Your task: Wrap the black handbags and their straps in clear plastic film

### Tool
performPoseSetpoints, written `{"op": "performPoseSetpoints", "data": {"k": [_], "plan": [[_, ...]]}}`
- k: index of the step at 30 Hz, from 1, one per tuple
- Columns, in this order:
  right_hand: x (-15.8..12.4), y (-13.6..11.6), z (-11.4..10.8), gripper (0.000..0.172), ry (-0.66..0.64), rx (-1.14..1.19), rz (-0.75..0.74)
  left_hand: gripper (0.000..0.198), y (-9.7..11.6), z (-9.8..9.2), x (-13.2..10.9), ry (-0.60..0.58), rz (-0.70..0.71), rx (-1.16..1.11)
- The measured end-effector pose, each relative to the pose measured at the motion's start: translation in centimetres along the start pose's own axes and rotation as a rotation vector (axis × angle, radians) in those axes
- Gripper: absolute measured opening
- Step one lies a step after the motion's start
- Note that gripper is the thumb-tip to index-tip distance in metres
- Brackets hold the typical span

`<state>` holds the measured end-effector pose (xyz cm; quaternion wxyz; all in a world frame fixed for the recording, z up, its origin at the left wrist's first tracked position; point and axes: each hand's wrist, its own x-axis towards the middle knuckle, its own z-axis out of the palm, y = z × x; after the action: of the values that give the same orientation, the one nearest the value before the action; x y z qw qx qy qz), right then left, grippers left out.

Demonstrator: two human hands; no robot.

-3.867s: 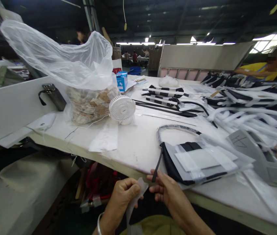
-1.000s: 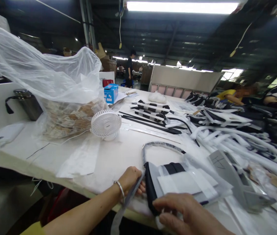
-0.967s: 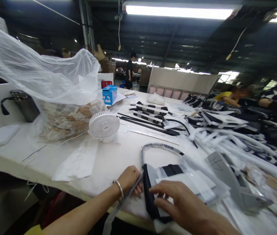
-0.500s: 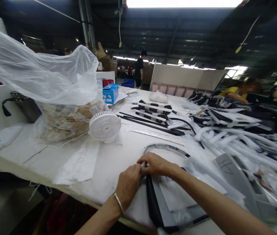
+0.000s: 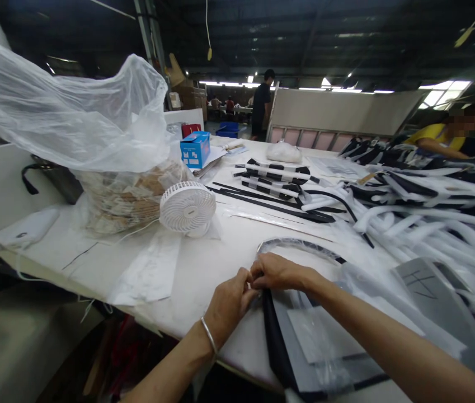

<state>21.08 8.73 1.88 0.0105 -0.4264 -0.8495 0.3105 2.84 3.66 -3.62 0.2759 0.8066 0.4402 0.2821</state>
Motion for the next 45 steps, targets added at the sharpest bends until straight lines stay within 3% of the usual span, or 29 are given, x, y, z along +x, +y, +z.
{"op": "performPoseSetpoints", "data": {"k": [3, 7, 12, 17, 19, 22, 25, 27, 31, 36, 41, 45], "plan": [[-0.5, 0.1, -0.8, 0.021, 0.002, 0.075, -0.003, 0.016, 0.1, -0.2, -0.1, -0.014, -0.126, -0.184], [-0.7, -1.3, -1.8, 0.037, 0.007, -0.045, -0.079, 0.015, 0.0, -0.1, 0.1, 0.000, -0.139, -0.306], [0.4, -2.5, -1.0, 0.021, -0.155, -0.144, 0.018, 0.012, 0.1, -0.3, 0.3, -0.011, -0.135, -0.418], [0.4, -1.1, -0.5, 0.013, -0.101, -0.052, 0.021, 0.020, 0.7, -1.0, -0.4, 0.040, -0.213, -0.410], [0.0, -0.5, -0.7, 0.014, -0.061, -0.042, 0.017, 0.023, 0.8, -1.4, -0.9, -0.021, -0.309, -0.423], [-0.5, -0.1, -1.0, 0.017, -0.023, -0.069, 0.029, 0.022, 0.9, -1.6, -1.6, -0.249, -0.478, -0.493], [-0.5, -0.6, -1.3, 0.028, -0.048, -0.093, 0.034, 0.016, 0.8, -1.3, -1.5, -0.286, -0.553, -0.553], [-0.3, -1.1, -1.5, 0.034, -0.112, -0.129, 0.030, 0.010, 0.8, -0.9, -1.2, -0.250, -0.545, -0.554], [0.1, -1.8, -1.7, 0.019, -0.186, -0.236, 0.032, 0.007, 0.7, -0.1, -0.3, -0.245, -0.553, -0.529], [-0.5, -1.1, -1.0, 0.021, -0.074, -0.333, 0.010, 0.006, 0.6, 0.0, 0.4, -0.231, -0.509, -0.464], [-1.6, 0.0, 0.1, 0.019, 0.055, -0.511, -0.219, 0.013, 0.7, -0.4, 0.4, -0.127, -0.394, -0.396], [-2.3, 0.0, -0.2, 0.019, 0.042, -0.484, -0.220, 0.016, 1.1, -0.7, -0.3, -0.080, -0.226, -0.280]]}}
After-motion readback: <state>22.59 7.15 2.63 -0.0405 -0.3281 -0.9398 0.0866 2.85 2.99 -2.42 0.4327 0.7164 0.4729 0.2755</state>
